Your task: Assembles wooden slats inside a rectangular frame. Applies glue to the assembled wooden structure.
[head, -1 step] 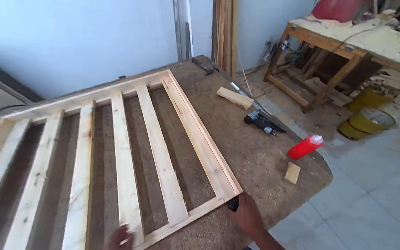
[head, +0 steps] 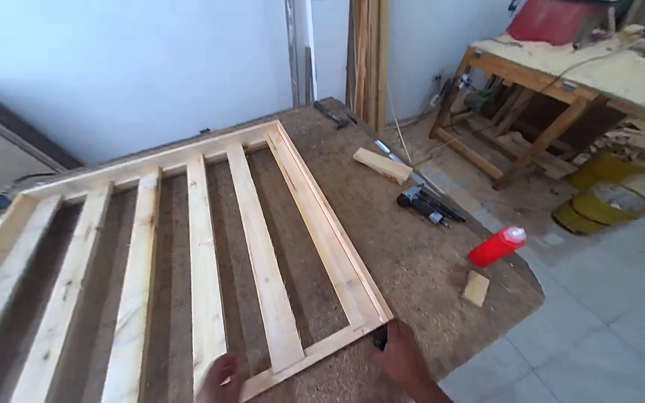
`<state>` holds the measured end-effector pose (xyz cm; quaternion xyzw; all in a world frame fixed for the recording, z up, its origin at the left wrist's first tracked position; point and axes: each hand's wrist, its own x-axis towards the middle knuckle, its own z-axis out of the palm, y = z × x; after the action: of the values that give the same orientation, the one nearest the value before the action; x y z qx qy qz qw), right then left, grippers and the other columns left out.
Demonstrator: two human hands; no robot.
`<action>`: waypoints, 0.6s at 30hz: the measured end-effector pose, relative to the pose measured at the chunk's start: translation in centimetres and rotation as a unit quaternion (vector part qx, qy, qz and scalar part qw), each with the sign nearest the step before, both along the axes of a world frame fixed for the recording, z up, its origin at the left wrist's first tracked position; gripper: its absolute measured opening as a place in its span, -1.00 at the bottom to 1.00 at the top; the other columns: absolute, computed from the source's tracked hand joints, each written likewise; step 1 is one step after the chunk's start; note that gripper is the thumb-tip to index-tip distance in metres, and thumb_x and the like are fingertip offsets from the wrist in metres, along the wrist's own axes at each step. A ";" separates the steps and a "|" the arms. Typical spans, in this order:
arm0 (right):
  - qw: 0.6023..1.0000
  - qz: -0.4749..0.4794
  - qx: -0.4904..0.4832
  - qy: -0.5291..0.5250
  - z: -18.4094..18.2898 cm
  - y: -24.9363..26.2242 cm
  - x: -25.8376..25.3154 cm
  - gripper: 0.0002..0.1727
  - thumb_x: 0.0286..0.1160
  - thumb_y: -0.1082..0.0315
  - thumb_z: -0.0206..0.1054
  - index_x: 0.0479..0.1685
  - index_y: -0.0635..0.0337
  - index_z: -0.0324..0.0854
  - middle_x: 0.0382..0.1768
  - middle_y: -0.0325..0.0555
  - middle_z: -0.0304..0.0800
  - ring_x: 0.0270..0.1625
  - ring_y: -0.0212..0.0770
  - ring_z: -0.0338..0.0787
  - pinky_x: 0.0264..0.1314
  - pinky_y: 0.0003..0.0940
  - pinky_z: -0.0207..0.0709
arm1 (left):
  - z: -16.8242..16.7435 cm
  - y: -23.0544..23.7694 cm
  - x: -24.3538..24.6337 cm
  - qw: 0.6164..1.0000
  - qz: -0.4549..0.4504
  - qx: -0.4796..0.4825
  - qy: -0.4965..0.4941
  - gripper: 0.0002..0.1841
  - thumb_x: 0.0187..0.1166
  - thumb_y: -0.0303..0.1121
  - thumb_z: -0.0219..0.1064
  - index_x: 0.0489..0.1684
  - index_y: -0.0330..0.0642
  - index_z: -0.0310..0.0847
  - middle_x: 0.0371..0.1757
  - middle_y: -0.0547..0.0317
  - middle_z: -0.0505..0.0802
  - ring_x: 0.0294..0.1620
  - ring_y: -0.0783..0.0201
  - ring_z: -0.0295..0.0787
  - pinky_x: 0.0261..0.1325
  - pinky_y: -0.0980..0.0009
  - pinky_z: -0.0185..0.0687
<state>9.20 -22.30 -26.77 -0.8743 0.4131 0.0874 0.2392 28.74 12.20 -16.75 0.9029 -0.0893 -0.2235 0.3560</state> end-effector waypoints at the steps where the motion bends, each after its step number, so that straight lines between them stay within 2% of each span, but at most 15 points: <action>1: 1.000 0.003 0.020 0.015 0.5 -0.8 -0.2 0.03 0.06 -0.17 0.59 0.58 0.30 0.43 0.48 0.25 0.58 0.59 0.23 0.51 0.63 0.08 0.40 | -0.3 -4.8 -1.1 0.998 -0.002 -0.056 0.033 -0.45 0.61 -0.25 0.42 0.51 -0.36 0.49 0.36 -0.22 0.77 0.33 0.00 0.79 0.44 0.00 0.70; 3: 0.999 0.021 0.029 0.035 1.2 -3.2 -1.1 0.08 0.08 -0.10 0.61 0.68 0.33 0.34 0.50 0.31 0.56 0.59 0.28 0.51 0.62 0.14 0.41 | -2.1 -12.7 -2.2 0.988 -0.035 -0.125 0.083 -0.41 0.60 -0.19 0.43 0.55 -0.33 0.46 0.43 -0.17 0.74 0.40 0.03 0.76 0.48 0.04 0.69; 5: 0.998 0.046 0.008 0.040 1.7 -6.5 -1.9 0.04 0.11 -0.04 0.63 0.67 0.33 0.37 0.47 0.35 0.56 0.55 0.32 0.52 0.59 0.17 0.42 | -4.9 -19.1 -2.0 0.979 -0.040 -0.136 0.146 -0.36 0.70 -0.05 0.31 0.63 -0.30 0.37 0.48 -0.16 0.70 0.45 0.02 0.71 0.53 0.03 0.64; 6: 0.997 0.061 0.003 0.044 1.8 -8.2 -2.0 0.00 0.12 0.01 0.62 0.67 0.32 0.38 0.47 0.34 0.57 0.55 0.32 0.53 0.59 0.17 0.42 | -6.3 -21.7 -1.8 0.973 -0.012 -0.142 0.179 -0.36 0.75 0.01 0.23 0.64 -0.28 0.38 0.45 -0.18 0.72 0.43 -0.01 0.71 0.50 -0.02 0.63; 8: 0.992 0.105 0.028 0.059 2.5 -11.3 -1.2 -0.07 0.29 0.07 0.54 0.71 0.30 0.33 0.52 0.33 0.55 0.58 0.30 0.53 0.62 0.19 0.39 | -8.3 -26.1 -1.8 0.957 0.071 -0.167 0.228 -0.37 0.80 0.13 0.07 0.53 -0.25 0.50 0.33 -0.22 0.77 0.33 -0.06 0.75 0.39 -0.11 0.67; 10: 0.987 0.139 0.076 0.028 4.3 -13.3 0.3 -0.21 0.49 0.07 0.41 0.68 0.31 0.37 0.56 0.30 0.52 0.61 0.25 0.52 0.66 0.16 0.38 | -9.1 -29.0 -2.2 0.949 0.126 -0.172 0.231 -0.34 0.80 0.20 0.01 0.45 -0.24 0.55 0.22 -0.22 0.81 0.25 -0.06 0.80 0.31 -0.13 0.71; 12: 0.978 0.140 0.133 -0.074 7.0 -12.9 1.8 -0.30 0.68 0.01 0.28 0.66 0.32 0.41 0.54 0.27 0.58 0.59 0.18 0.59 0.67 0.11 0.41 | -9.5 -30.6 -2.6 0.958 0.161 -0.137 0.195 -0.32 0.82 0.20 -0.06 0.32 -0.28 0.64 0.15 -0.23 0.84 0.22 -0.08 0.81 0.31 -0.14 0.69; 14: 0.961 0.118 0.189 -0.163 8.9 -10.8 3.5 -0.26 0.69 -0.02 0.27 0.70 0.32 0.36 0.53 0.27 0.59 0.54 0.14 0.65 0.64 0.10 0.47 | -9.2 -31.0 -2.7 0.961 0.174 -0.112 0.180 -0.25 0.84 0.23 -0.18 0.21 -0.32 0.70 0.07 -0.27 0.86 0.17 -0.12 0.82 0.30 -0.18 0.66; 15: 0.954 0.110 0.204 -0.189 9.3 -9.4 4.4 -0.21 0.66 -0.02 0.31 0.74 0.33 0.29 0.58 0.29 0.53 0.57 0.15 0.62 0.65 0.11 0.46 | -8.6 -30.8 -2.8 0.953 0.183 -0.145 0.194 -0.22 0.85 0.22 -0.24 0.16 -0.35 0.72 -0.05 -0.24 0.88 0.03 -0.08 0.86 0.17 -0.13 0.74; 16: 0.950 0.108 0.209 -0.204 9.3 -8.1 5.0 -0.13 0.63 -0.04 0.33 0.78 0.36 0.19 0.63 0.33 0.44 0.62 0.18 0.55 0.68 0.12 0.42 | -7.9 -30.5 -3.0 0.926 0.188 -0.231 0.231 -0.24 0.90 0.15 -0.31 0.12 -0.38 0.69 -0.27 -0.15 0.86 -0.24 0.05 0.86 -0.09 0.04 0.81; 17: 0.948 0.113 0.200 -0.221 8.8 -6.9 5.5 -0.06 0.61 -0.07 0.33 0.80 0.42 0.11 0.68 0.41 0.34 0.67 0.24 0.48 0.70 0.13 0.38 | -7.0 -30.2 -3.5 0.873 0.172 -0.354 0.287 -0.30 0.92 0.04 -0.52 0.08 -0.31 0.53 -0.51 0.10 0.73 -0.52 0.28 0.70 -0.39 0.33 0.72; 18: 0.946 0.124 0.178 -0.241 8.0 -5.8 5.9 0.00 0.59 -0.12 0.32 0.79 0.49 0.08 0.71 0.50 0.22 0.72 0.33 0.40 0.74 0.15 0.33 | -4.0 -30.6 -4.1 0.816 0.204 -0.421 0.340 -0.35 0.85 -0.07 -0.65 -0.02 -0.19 0.45 -0.62 0.28 0.62 -0.65 0.43 0.56 -0.51 0.50 0.59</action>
<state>15.12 -28.06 -18.75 -0.8570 0.2093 -0.0246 0.4703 24.63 -18.40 -20.79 0.5288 0.1386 -0.3790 0.7467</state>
